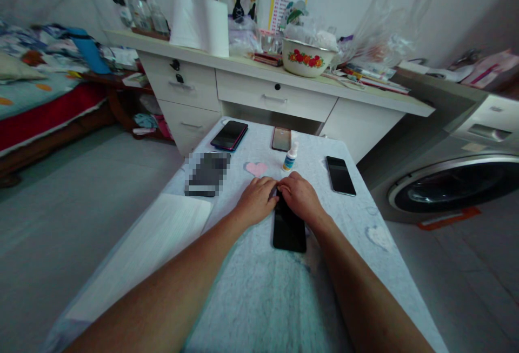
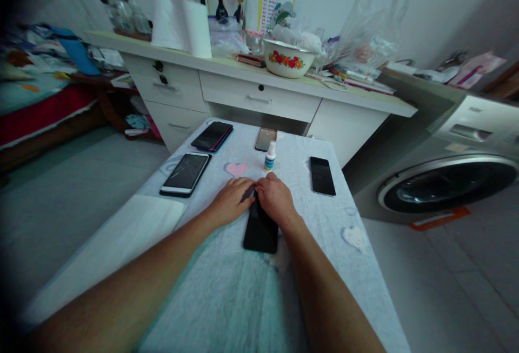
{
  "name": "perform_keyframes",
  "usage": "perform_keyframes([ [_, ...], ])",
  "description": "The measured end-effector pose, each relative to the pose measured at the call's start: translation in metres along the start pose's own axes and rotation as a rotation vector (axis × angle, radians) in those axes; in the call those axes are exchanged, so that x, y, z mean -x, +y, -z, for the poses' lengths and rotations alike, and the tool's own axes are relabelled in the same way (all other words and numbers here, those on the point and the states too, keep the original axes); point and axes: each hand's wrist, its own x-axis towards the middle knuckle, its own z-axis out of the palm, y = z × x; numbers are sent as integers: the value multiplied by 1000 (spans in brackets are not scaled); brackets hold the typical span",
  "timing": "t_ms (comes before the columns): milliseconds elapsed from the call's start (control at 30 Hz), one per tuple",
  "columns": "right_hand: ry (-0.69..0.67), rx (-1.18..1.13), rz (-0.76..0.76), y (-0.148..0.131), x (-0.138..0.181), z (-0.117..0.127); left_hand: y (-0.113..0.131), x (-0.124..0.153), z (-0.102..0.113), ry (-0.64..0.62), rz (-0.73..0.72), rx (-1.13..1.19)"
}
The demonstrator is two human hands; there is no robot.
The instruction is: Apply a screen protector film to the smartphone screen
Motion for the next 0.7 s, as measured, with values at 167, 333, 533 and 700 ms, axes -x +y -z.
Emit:
perform_keyframes([
  [167, -2, -1, -10, 0, 0, -1, 0, 0, -1, 0, 8, 1],
  [333, -34, 32, 7, 0, 1, 2, 0, 0, 1, -9, 17, 1],
  [533, -54, 24, 35, 0, 3, 6, 0, 0, 2, -10, 2, 4],
  [700, -74, 30, 21, -2, 3, 8, -1, 0, 1, -3, -12, 10],
])
